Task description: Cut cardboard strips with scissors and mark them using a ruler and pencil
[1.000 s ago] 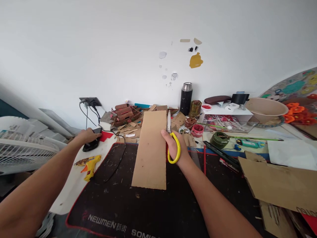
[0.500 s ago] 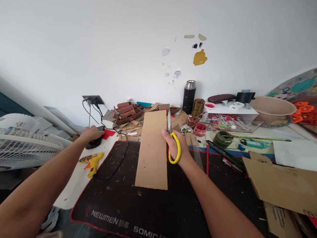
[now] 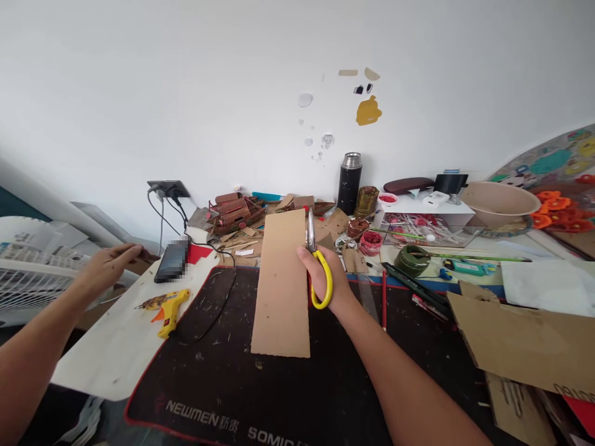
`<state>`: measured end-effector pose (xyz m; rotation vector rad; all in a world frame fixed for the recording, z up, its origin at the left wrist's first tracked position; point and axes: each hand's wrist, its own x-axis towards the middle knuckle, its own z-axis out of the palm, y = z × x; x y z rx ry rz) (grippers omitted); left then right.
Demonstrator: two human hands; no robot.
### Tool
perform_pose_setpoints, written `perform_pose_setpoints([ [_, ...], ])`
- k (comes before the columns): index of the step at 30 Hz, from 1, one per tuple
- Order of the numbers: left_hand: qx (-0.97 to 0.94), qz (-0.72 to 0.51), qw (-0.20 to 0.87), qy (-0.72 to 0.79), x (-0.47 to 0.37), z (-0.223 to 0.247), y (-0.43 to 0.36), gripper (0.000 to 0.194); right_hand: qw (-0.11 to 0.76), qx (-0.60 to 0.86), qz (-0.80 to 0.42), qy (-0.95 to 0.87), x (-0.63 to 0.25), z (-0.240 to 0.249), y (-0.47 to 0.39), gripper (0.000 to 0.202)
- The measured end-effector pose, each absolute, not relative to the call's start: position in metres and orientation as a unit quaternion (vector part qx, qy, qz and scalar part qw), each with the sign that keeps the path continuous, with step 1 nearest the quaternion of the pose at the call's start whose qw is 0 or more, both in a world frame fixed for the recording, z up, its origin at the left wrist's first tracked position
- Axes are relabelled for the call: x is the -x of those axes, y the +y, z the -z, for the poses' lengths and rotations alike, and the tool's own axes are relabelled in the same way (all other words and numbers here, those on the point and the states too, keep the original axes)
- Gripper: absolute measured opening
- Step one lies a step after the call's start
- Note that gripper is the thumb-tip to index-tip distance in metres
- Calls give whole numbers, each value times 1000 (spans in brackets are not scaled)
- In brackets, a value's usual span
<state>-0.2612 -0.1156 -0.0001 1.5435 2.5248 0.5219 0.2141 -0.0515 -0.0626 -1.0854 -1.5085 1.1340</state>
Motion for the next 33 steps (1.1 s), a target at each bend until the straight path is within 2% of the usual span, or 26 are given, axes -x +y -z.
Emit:
perform_pose_setpoints([
  [8,-526,-158,125,826,244,21,-97,53,455,441,-470,-614,-213,64,-52,47],
  [13,-512,-157,82,841,229,17,-68,52,457,441,-478,-607,-214,65,-52,45],
  [17,-552,-188,50,811,185,5,-57,62,459,437,-476,-610,-214,63,-54,43],
  [24,-678,-257,189,662,54,10,-56,74,477,444,-483,-584,-217,63,-49,48],
  [27,-692,-300,323,572,13,20,-57,78,496,449,-481,-567,-222,62,-45,50],
  [30,-698,-306,329,557,-4,26,-60,73,505,452,-472,-564,-225,59,-44,50],
  [33,-713,-285,303,565,13,26,-67,63,498,466,-455,-573,-226,57,-45,50],
])
